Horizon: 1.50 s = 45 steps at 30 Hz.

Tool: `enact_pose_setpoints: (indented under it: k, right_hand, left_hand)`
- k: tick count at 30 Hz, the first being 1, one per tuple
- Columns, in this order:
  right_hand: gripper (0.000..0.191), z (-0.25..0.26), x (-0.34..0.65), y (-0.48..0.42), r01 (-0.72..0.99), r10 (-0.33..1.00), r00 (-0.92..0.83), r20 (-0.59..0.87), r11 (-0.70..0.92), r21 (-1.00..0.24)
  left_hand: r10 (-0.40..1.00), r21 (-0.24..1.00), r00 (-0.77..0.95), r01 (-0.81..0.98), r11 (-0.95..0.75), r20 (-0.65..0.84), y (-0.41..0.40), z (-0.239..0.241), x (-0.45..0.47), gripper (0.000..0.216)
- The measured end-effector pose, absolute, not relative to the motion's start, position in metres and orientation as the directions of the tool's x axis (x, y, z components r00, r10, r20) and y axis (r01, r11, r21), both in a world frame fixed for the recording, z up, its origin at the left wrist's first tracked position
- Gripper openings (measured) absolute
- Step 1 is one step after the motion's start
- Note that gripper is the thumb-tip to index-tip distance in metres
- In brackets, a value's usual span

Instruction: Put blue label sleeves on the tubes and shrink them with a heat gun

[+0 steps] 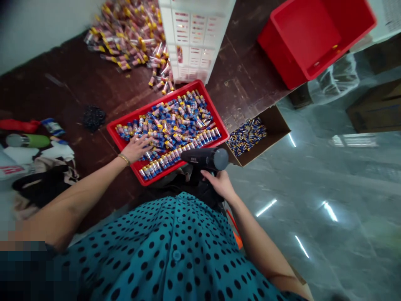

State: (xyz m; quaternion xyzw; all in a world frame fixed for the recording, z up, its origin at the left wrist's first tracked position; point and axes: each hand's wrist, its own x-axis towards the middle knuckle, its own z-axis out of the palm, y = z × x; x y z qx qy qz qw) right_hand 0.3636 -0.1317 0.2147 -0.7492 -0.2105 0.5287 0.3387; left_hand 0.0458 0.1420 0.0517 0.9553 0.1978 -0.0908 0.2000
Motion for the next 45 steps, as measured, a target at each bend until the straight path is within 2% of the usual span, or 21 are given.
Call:
enact_pose_setpoints:
  k: [2, 5, 9, 13, 15, 18, 23, 27, 29, 32, 34, 38, 42, 45]
  right_hand:
    - [0.037, 0.214, 0.348, -0.13, 0.024, 0.727, 0.279, -0.628, -0.659, -0.752]
    - [0.033, 0.212, 0.33, -0.127, 0.128, 0.782, 0.319, -0.535, -0.595, -0.794]
    - [0.034, 0.212, 0.325, -0.127, 0.105, 0.753, 0.296, -0.588, -0.637, -0.763]
    - [0.037, 0.216, 0.326, -0.126, 0.132, 0.734, 0.329, -0.594, -0.658, -0.741]
    - [0.038, 0.218, 0.325, -0.122, 0.109, 0.721, 0.286, -0.631, -0.679, -0.726]
    - [0.039, 0.218, 0.323, -0.113, 0.107, 0.733, 0.215, -0.646, -0.675, -0.73]
    - [0.043, 0.215, 0.322, -0.098, 0.224, 0.74, 0.358, -0.569, -0.66, -0.717]
    - [0.042, 0.212, 0.331, -0.101, 0.243, 0.767, 0.285, -0.575, -0.638, -0.731]
    - [0.043, 0.208, 0.34, -0.105, 0.298, 0.748, 0.377, -0.546, -0.656, -0.693]
    - [0.045, 0.2, 0.356, -0.114, 0.321, 0.694, 0.537, -0.48, -0.694, -0.644]
    - [0.046, 0.196, 0.363, -0.119, 0.271, 0.676, 0.543, -0.497, -0.702, -0.659]
    - [0.047, 0.195, 0.361, -0.127, 0.164, 0.657, 0.468, -0.592, -0.722, -0.672]
    - [0.046, 0.2, 0.339, -0.123, 0.211, 0.682, 0.414, -0.602, -0.716, -0.666]
    - [0.041, 0.206, 0.319, -0.113, 0.181, 0.737, 0.265, -0.621, -0.671, -0.719]
  left_hand:
    - [0.406, 0.309, 0.887, 0.457, -0.834, -0.219, 0.151, 0.058, 0.033, 0.037]
    - [0.539, 0.285, 0.823, 0.568, -0.772, -0.181, 0.143, 0.07, 0.011, 0.029]
    - [0.716, 0.244, 0.671, 0.74, -0.627, -0.193, 0.096, 0.086, -0.02, 0.031]
    - [0.838, 0.38, 0.429, 0.877, -0.296, -0.338, 0.032, 0.086, -0.038, 0.034]
    - [0.852, 0.417, 0.337, 0.895, -0.158, -0.401, 0.006, 0.079, -0.034, 0.037]
    - [0.864, 0.384, 0.278, 0.917, -0.108, -0.42, -0.016, 0.065, -0.015, 0.042]
    - [0.821, 0.228, 0.153, 0.973, -0.029, -0.55, -0.016, 0.05, 0.02, 0.063]
    - [0.786, 0.159, 0.076, 0.987, 0.028, -0.613, -0.005, 0.053, 0.034, 0.062]
    - [0.776, 0.145, 0.048, 0.988, 0.057, -0.629, 0.0, 0.055, 0.039, 0.057]
    - [0.759, 0.163, 0.032, 0.982, 0.099, -0.65, 0.003, 0.055, 0.05, 0.051]
    - [0.76, 0.188, 0.023, 0.973, 0.131, -0.65, 0.002, 0.053, 0.057, 0.048]
    - [0.788, 0.251, -0.023, 0.942, 0.223, -0.615, 0.01, 0.045, 0.068, 0.041]
    - [0.819, 0.34, -0.055, 0.892, 0.297, -0.571, 0.055, 0.041, 0.078, 0.033]
    - [0.841, 0.383, -0.055, 0.873, 0.302, -0.538, 0.099, 0.048, 0.07, 0.036]
